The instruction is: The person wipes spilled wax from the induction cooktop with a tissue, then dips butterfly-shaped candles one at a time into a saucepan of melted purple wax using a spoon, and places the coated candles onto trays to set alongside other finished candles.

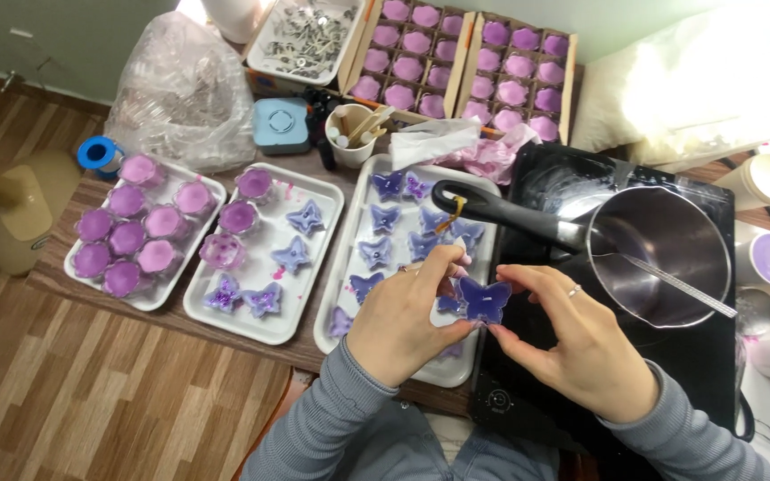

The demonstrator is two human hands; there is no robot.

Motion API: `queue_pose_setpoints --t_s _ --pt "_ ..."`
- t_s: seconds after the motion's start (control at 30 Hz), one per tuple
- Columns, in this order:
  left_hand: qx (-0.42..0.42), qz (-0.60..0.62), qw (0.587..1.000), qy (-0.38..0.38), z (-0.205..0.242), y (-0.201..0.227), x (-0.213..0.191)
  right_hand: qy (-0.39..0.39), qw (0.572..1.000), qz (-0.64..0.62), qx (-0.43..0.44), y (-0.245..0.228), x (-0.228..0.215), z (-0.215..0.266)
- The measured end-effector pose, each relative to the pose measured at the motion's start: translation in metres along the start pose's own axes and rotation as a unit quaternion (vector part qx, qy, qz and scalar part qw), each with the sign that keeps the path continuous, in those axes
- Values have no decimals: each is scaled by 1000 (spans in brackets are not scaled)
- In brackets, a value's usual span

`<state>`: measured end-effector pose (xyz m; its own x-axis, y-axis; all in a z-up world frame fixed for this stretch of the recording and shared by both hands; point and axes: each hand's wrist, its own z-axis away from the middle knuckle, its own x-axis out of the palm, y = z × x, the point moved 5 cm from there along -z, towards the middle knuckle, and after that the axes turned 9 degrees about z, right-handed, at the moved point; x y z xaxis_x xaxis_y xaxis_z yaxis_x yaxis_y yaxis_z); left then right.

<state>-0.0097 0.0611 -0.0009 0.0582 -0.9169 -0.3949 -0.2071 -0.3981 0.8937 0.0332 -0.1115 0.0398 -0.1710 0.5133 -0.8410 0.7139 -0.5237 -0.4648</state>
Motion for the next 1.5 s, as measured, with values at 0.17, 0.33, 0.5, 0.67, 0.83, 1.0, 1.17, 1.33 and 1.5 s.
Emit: queue_pose_setpoints --t_s 0.17,0.33,0.5,0.67,0.83,1.0,1.17,1.33,1.5 --pt "-22 -20 1000 -2 10 -12 -8 -30 1000 1 4 -4 19 -5" --pt "-44 -25 999 -3 21 -26 -11 -61 998 3 12 -3 42 -7" --pt "-100 -58 993 -4 30 -36 -14 -53 999 -7 -11 -7 58 -9" --pt "-109 -70 992 2 34 -41 -21 -60 998 -11 -13 -9 71 -12" --pt "-118 -80 990 7 38 -51 -23 -84 996 -2 -5 -8 87 -16" --pt "-124 -74 989 13 41 -59 -24 -101 995 5 -7 -7 99 -18" --pt "-146 -81 986 7 44 -69 -20 -124 992 26 -8 1 116 -16" --pt "-191 -99 977 -9 49 -82 -15 -172 983 58 8 8 131 -13" --pt "-192 -111 975 -11 53 -87 -13 -151 987 61 -7 7 136 -12"
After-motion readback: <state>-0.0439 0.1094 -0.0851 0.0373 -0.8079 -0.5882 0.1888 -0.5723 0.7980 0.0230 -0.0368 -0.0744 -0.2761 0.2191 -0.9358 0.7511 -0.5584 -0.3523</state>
